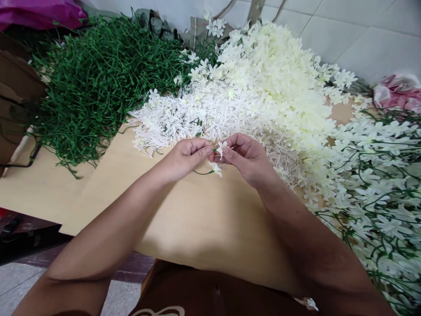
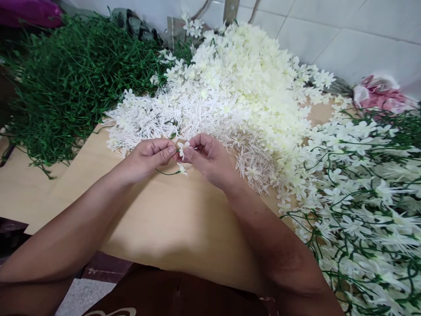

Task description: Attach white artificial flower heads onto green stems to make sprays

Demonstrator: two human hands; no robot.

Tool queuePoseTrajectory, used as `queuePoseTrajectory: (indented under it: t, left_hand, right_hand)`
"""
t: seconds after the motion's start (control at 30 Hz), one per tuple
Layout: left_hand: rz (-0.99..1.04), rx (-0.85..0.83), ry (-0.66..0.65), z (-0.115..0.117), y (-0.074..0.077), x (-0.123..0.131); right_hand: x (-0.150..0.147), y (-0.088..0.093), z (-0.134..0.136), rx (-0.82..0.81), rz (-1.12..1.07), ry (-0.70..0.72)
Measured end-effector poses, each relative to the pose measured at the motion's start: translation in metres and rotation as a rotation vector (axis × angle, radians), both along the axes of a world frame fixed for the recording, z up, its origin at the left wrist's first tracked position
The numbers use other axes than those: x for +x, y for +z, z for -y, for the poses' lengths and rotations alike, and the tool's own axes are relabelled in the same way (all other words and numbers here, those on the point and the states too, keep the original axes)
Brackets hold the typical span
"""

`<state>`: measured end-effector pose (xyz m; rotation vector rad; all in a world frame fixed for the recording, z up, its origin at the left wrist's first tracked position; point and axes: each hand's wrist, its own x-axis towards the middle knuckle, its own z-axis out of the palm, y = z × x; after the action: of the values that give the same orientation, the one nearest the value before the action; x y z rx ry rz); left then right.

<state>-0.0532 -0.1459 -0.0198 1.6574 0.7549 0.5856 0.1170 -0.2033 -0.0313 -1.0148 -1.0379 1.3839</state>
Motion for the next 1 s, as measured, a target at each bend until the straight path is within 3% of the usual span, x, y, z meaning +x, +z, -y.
queuePoseTrajectory:
  t: [0.6, 1.0]
  left_hand:
    - [-0.073, 0.104, -0.084, -0.004, 0.000, -0.002]
    - [-0.101, 0.039, -0.107, -0.005, -0.014, 0.005]
  right_hand:
    - [-0.003, -0.002, 0.001, 0.049, 0.204, -0.050]
    - [-0.003, -0.019, -0.002, -0.021, 0.091, -0.060]
